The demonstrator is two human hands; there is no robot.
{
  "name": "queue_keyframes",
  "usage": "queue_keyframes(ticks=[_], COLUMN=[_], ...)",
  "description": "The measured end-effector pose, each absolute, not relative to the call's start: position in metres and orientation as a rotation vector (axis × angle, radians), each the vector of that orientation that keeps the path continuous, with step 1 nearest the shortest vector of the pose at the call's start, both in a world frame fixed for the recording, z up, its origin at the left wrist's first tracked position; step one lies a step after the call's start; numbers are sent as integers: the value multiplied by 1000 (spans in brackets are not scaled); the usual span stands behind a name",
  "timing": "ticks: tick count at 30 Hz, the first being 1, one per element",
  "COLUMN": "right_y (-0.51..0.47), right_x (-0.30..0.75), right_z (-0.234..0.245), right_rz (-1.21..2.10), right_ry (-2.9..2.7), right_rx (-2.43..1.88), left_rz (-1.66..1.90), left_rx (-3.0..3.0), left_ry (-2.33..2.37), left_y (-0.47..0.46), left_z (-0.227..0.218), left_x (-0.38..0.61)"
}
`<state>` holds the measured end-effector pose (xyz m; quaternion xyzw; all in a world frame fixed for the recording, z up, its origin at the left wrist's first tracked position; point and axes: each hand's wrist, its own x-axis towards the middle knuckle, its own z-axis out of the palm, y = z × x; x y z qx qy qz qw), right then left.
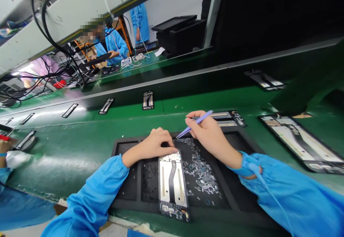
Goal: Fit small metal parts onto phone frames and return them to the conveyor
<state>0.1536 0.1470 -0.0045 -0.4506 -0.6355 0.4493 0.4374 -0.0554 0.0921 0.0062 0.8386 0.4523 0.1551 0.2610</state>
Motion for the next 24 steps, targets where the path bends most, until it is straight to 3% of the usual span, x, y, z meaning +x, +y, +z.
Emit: queue_keyframes(ticks=[7, 11, 24], right_y=[153, 146, 143], right_x=[200, 212, 210], right_z=[-8, -17, -26], right_rz=[1103, 852, 770], right_ry=[-2049, -2205, -2284], right_rx=[-1001, -889, -756], left_rz=[401, 370, 333], left_rx=[2274, 2270, 2308], left_ry=[1239, 1231, 1205], left_y=[94, 94, 99], left_z=[6, 8, 6], left_x=[-52, -52, -56])
